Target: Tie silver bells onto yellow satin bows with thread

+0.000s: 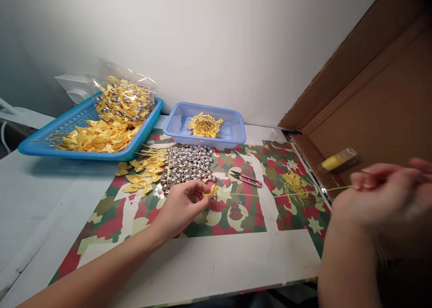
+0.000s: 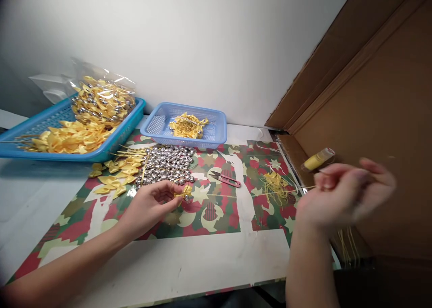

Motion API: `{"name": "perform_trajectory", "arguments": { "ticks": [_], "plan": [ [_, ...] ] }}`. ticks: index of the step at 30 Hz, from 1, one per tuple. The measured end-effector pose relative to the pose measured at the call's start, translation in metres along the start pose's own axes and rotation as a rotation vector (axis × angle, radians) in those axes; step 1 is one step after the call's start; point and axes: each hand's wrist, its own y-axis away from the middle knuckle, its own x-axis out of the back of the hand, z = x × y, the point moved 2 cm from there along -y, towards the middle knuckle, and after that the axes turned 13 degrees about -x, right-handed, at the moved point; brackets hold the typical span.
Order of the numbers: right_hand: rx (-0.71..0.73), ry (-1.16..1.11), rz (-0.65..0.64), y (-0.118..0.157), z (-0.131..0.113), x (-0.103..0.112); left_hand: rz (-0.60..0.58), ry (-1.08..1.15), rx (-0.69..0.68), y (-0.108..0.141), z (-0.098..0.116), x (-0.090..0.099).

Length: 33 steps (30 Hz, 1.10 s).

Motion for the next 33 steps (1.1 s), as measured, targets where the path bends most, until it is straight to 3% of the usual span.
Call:
{"name": "perform_trajectory", "arguments": {
  "ticks": [1, 2, 6, 7, 9, 33],
  "plan": [
    [0.029, 0.022, -0.051, 0.015, 0.000, -0.009, -0.006, 0.009, 0.004, 0.000, 0.000, 0.000],
    [-0.021, 0.074, -0.182, 0.032, 0.001, -0.019, -0.010, 0.023, 0.009, 0.001, 0.001, 0.000],
    [-0.231, 0.279, -0.912, 0.113, 0.011, -0.052, -0.007, 0.084, 0.020, 0.002, 0.004, -0.001],
    [-0.276, 0.302, -1.034, 0.130, 0.013, -0.055, -0.003, 0.096, 0.018, 0.003, 0.005, -0.001],
    [-0.307, 0.370, -1.152, 0.151, 0.017, -0.058, 0.002, 0.114, 0.013, 0.004, 0.006, -0.001],
    [-0.226, 0.419, -1.128, 0.163, 0.020, -0.052, 0.076, 0.230, 0.020, 0.008, 0.010, -0.004]
  ]
}}
